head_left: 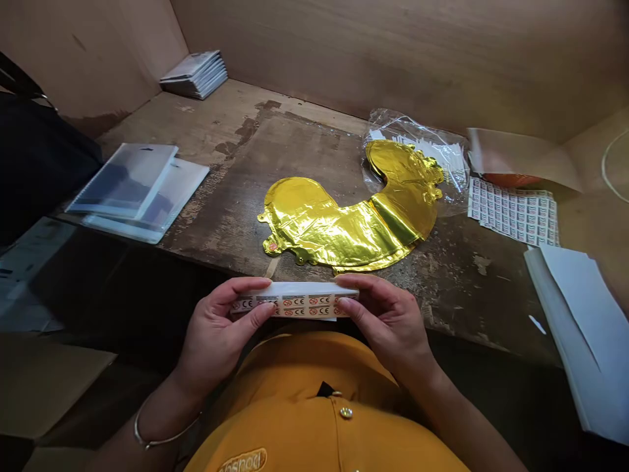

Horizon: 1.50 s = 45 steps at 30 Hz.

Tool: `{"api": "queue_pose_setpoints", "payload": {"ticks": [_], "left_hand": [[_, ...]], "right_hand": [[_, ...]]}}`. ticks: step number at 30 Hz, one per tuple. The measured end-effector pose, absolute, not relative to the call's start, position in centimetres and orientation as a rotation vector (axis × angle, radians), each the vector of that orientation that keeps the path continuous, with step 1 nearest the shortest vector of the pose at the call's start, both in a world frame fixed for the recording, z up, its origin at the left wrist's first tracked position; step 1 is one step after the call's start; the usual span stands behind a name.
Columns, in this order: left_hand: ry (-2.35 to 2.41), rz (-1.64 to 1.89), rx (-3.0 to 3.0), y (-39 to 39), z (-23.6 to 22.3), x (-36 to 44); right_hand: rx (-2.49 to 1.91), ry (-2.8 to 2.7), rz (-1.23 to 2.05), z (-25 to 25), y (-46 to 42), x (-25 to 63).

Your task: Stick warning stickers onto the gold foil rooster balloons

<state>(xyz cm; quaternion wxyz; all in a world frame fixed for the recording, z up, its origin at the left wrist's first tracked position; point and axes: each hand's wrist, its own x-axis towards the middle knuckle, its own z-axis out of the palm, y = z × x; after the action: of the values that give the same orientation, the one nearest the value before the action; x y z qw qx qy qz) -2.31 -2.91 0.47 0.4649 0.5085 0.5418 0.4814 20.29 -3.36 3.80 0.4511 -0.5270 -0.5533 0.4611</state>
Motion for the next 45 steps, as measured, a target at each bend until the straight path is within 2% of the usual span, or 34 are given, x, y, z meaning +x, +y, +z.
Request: {"api": "queue_pose_setpoints", "payload": {"ticks": [9,15,20,22,28,33,39,45], "left_hand": [[1.535,1.049,1.542,-2.9,2.0,-2.5],[1.613,1.171,1.956,-2.6,2.6,-2.9],[1.409,0.923,1.646,-1.9,2.7,-3.3],[1.424,0.869,1.487,-1.5,2.7,-3.4],[1.417,0.913,1.195,-1.0,1.9,-3.6],[1.451,0.977,1.184,-1.2,1.5,-3.5],[1.384,0.887,1.143,-1.0,1.0,-3.2],[1.420,0.969,1.040,-1.0,0.2,-3.2]], "right_hand": [[-1.464,-1.533,0.956,5.2,-3.7,20.3],[-1.467,-1.622,0.767,5.6,-3.2,20.8],[-1.414,-1.516,1.191,5.0,-2.6,21.7],[-1.438,-1.490,1.261,4.8,-2.5,21.7],[-1.471,-1.367,1.201,4.4,-2.6,21.4],[-1.448,-1.375,1.336,4.5,-2.2,21.4],[-1.515,-1.516,1.122,4.6,-2.1,20.8],[-1.497,-1.387,1.158,3.6,-2.1,20.4]]}}
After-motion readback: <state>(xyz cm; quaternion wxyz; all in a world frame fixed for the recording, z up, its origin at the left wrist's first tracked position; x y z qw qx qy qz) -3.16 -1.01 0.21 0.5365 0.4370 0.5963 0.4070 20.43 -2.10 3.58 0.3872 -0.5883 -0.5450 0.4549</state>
